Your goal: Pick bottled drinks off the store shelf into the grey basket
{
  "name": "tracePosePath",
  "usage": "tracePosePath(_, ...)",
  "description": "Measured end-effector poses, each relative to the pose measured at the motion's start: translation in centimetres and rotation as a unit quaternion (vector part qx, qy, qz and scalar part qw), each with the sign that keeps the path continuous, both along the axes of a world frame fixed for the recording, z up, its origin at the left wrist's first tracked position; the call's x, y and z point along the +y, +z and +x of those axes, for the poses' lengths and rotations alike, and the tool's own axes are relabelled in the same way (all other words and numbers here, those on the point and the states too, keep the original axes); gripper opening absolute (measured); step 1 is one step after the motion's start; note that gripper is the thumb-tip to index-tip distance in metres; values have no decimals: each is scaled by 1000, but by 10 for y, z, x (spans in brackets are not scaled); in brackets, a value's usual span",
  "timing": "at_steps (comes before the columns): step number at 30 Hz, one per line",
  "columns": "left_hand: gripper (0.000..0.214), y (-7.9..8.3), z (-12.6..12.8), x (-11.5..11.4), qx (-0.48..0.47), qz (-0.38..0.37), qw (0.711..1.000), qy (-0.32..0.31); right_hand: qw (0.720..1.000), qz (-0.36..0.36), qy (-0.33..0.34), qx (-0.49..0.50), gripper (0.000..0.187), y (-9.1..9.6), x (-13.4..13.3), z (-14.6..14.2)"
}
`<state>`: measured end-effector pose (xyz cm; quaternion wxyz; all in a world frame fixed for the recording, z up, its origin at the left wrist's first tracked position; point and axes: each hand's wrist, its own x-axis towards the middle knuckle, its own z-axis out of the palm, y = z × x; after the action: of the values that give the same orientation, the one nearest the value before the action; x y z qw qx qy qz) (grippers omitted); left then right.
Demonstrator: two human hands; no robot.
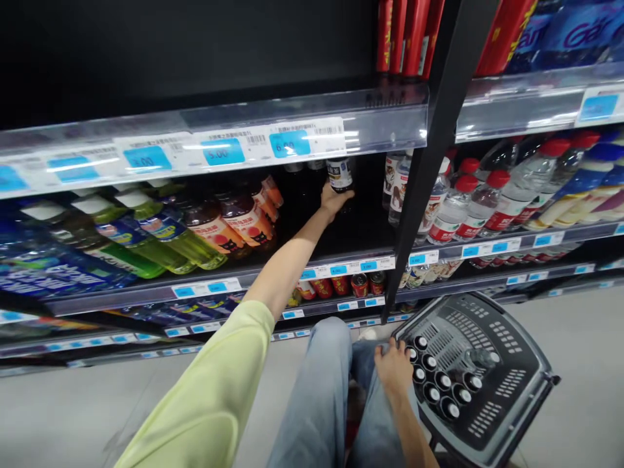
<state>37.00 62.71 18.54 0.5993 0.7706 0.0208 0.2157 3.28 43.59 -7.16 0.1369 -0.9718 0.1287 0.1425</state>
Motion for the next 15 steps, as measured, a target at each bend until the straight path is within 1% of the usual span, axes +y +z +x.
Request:
tracePosePath(3, 75, 0, -35, 1, -28, -9, 999, -14, 1000, 3, -5, -11, 45, -1, 0, -3)
tracePosePath(5, 70, 2, -64, 4, -41, -18, 999, -21, 1000, 8, -3, -23, 46, -1, 0, -5)
tracePosePath(7, 64, 7, -97, 10, -45, -1, 999, -23, 999, 16, 0, -34, 47, -2, -1, -8)
tracePosePath(9, 61, 14, -134, 19, -77, 58, 994, -51, 999, 21, -1, -40, 49, -2, 0, -12)
tracePosePath(10, 60, 19, -155, 23, -103, 100, 987, -78, 999, 21, -3, -42, 51, -2, 0, -14)
tracePosePath(12, 52, 24, -201, 29, -150, 190, 961, -137, 999, 19, -10, -47, 52, -2, 1, -20)
tracePosePath(13, 46, 23, -225, 31, -163, 227, 947, -159, 998, 22, -16, -52, 51, -2, 2, -23)
tracePosePath(14, 41, 19, -249, 31, -170, 255, 935, -177, 997, 34, -19, -62, 50, -2, 1, -27)
tracePosePath(15, 40, 11, -272, 31, -165, 280, 924, -200, 995, 56, -18, -74, 49, -2, 0, -31)
